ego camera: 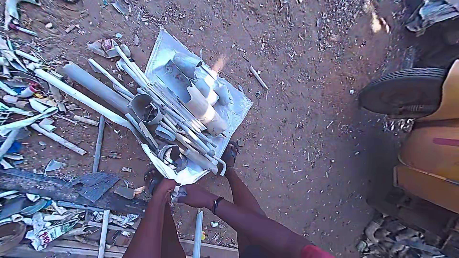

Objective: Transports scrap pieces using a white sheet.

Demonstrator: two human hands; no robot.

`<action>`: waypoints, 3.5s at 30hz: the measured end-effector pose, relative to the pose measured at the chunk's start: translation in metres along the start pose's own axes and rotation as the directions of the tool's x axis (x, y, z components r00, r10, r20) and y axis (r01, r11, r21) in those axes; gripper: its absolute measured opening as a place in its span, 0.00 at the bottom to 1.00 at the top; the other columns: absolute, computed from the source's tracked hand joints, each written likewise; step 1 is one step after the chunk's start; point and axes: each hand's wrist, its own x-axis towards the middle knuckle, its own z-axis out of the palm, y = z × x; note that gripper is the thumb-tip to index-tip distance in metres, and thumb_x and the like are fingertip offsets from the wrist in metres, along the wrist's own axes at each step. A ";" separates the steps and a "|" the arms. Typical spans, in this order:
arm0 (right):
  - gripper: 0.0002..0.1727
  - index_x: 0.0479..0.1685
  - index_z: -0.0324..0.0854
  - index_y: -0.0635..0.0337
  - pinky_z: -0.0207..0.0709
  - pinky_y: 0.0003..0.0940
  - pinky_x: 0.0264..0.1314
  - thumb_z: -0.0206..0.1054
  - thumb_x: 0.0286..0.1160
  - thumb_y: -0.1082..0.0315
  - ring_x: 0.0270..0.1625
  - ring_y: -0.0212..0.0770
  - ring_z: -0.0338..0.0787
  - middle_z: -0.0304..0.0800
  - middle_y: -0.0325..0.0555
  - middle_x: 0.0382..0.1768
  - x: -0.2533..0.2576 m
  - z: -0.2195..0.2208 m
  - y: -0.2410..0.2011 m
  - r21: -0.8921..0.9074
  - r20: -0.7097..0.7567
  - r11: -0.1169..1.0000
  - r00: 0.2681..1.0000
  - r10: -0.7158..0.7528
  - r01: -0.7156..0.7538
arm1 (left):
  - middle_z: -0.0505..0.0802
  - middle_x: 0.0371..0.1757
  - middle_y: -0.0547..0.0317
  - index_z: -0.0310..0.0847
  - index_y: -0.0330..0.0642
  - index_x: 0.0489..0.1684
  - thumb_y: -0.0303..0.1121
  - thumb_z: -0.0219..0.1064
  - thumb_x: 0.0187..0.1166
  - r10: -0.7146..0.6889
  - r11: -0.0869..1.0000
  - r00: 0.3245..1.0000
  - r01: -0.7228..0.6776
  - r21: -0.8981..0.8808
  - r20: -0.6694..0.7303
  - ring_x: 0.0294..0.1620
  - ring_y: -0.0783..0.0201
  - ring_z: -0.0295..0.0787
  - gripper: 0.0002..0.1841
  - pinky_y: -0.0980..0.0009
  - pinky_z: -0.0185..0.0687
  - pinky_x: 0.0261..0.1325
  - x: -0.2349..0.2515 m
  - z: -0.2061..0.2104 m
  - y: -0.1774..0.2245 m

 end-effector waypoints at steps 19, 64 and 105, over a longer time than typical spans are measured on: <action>0.33 0.70 0.76 0.77 0.69 0.65 0.79 0.65 0.82 0.52 0.79 0.67 0.77 0.78 0.74 0.73 0.096 -0.485 0.244 0.045 -0.853 0.768 0.376 0.363 -0.639 | 0.87 0.63 0.38 0.71 0.30 0.74 0.41 0.59 0.91 -0.169 0.884 0.920 -0.018 -0.468 -0.353 0.60 0.54 0.87 0.24 0.53 0.81 0.65 0.042 0.070 0.005; 0.18 0.64 0.86 0.57 0.80 0.56 0.40 0.59 0.92 0.57 0.36 0.51 0.88 0.91 0.56 0.40 0.035 -0.270 0.078 -0.260 -0.649 0.961 0.719 -0.249 0.097 | 0.91 0.53 0.34 0.82 0.26 0.59 0.49 0.63 0.88 0.046 0.951 0.912 -0.165 -0.261 -0.408 0.60 0.41 0.88 0.26 0.40 0.76 0.69 0.034 0.048 0.016; 0.11 0.46 0.90 0.65 0.82 0.16 0.57 0.60 0.81 0.73 0.45 0.13 0.88 0.94 0.29 0.39 -0.340 -0.149 -0.118 -0.359 -0.762 0.615 0.160 -0.628 0.702 | 0.85 0.15 0.62 0.85 0.36 0.22 0.41 0.69 0.78 0.597 0.412 0.207 -0.908 0.075 -0.775 0.19 0.74 0.84 0.18 0.72 0.81 0.29 -0.380 0.081 0.010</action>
